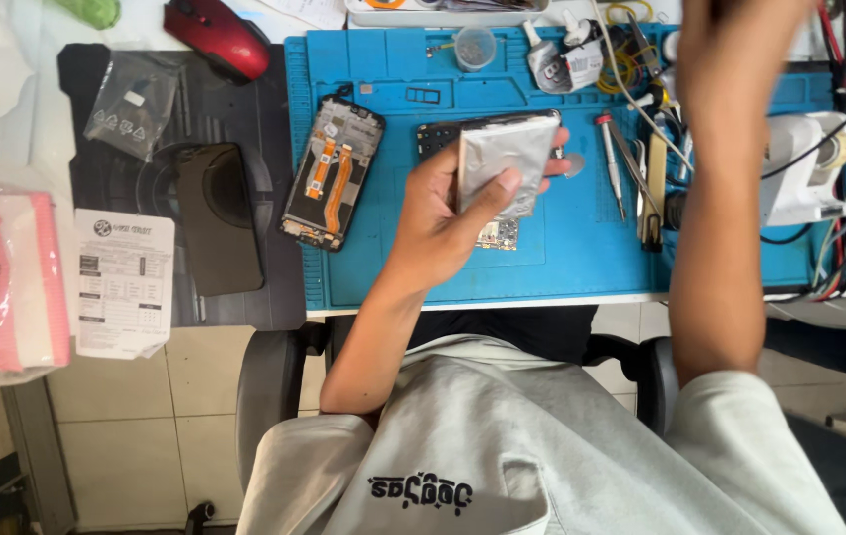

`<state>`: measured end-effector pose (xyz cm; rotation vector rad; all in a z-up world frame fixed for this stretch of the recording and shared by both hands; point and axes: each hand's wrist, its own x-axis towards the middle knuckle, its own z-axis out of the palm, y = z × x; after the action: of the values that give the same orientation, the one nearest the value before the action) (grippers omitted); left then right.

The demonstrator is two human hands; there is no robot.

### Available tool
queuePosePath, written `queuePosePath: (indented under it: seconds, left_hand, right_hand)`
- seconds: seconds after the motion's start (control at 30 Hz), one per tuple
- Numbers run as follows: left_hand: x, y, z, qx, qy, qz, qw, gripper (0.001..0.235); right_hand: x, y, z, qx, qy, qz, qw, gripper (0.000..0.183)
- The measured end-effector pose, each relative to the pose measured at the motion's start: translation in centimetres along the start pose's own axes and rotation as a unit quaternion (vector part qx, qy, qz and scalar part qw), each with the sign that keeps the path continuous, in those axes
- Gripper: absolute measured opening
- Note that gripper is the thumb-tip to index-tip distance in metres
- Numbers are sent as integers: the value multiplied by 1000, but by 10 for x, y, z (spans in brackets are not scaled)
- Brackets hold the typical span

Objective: The person removes the old battery from a disassembled smartphone, cleans the battery compartment with a brush, and prepares a new battery by removing its protective film. The person then cleans the interior of the phone chassis with the brush.

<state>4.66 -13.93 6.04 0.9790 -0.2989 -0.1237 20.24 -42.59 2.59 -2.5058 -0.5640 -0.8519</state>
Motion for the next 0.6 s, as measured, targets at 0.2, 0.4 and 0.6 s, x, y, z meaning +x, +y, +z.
queuePosePath:
  seconds: [0.2,0.4,0.6]
  left_hand:
    - [7,-6,7,-8,37,-29,999,41]
    - [12,-13,11,144,-11,-13,989,27]
    - [15,11,-1,407,-66,63,909,21]
  right_hand:
    - [-50,-51,-58,214,6,207,955,23]
    - [-75,-100,-72,619,-55,494,608,23]
    - [-73,-109,-74,589,-227,414,656,25]
